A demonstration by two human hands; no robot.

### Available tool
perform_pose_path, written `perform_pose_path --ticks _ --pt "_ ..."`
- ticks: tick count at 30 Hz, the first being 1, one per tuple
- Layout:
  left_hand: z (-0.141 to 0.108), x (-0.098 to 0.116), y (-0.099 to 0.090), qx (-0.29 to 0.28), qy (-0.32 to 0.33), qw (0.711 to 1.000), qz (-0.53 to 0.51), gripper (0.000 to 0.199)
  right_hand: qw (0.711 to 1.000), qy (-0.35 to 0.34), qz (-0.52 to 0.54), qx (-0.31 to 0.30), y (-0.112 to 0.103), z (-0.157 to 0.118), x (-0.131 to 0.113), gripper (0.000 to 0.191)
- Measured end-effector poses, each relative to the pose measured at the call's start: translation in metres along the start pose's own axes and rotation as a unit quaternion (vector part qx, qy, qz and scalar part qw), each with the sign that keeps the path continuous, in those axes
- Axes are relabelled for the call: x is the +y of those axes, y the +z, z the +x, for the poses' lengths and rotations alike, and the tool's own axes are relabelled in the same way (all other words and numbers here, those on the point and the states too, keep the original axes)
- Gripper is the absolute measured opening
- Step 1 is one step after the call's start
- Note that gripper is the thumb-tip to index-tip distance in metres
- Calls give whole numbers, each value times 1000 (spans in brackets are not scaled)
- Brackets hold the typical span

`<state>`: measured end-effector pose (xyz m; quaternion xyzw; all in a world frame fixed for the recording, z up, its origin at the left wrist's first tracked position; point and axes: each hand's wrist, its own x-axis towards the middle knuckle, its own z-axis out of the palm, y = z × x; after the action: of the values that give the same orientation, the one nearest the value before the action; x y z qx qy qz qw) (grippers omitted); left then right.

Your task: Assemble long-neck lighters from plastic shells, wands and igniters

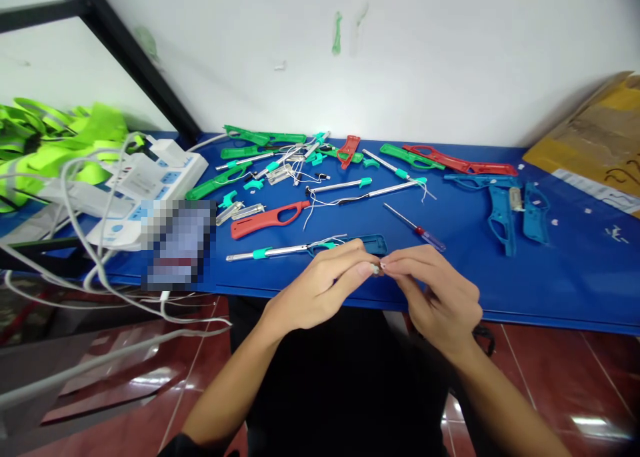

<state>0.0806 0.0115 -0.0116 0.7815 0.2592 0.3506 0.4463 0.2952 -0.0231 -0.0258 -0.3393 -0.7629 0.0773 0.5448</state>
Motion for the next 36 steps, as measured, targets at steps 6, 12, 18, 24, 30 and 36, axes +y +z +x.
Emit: perform_pose_path --ticks 6,12,18,24,30,36 --pt "2 2 -1 29 7 1000 -3 35 999 -19 -30 12 2 -1 -4 40" --pt "2 2 -1 17 8 1000 -12 28 995 -47 -77 30 3 -4 -7 39" --pt "3 -2 0 19 9 999 -30 30 993 -53 -97 31 3 -5 -9 38" --pt "2 -2 1 4 18 999 -33 30 991 -53 -114 42 3 -5 -9 36" --pt "2 -1 -1 -15 11 1000 -16 31 992 -63 -108 21 2 -5 -9 34" --pt "3 0 -1 -35 11 999 -15 32 992 -57 -114 -9 -3 -12 -11 38"
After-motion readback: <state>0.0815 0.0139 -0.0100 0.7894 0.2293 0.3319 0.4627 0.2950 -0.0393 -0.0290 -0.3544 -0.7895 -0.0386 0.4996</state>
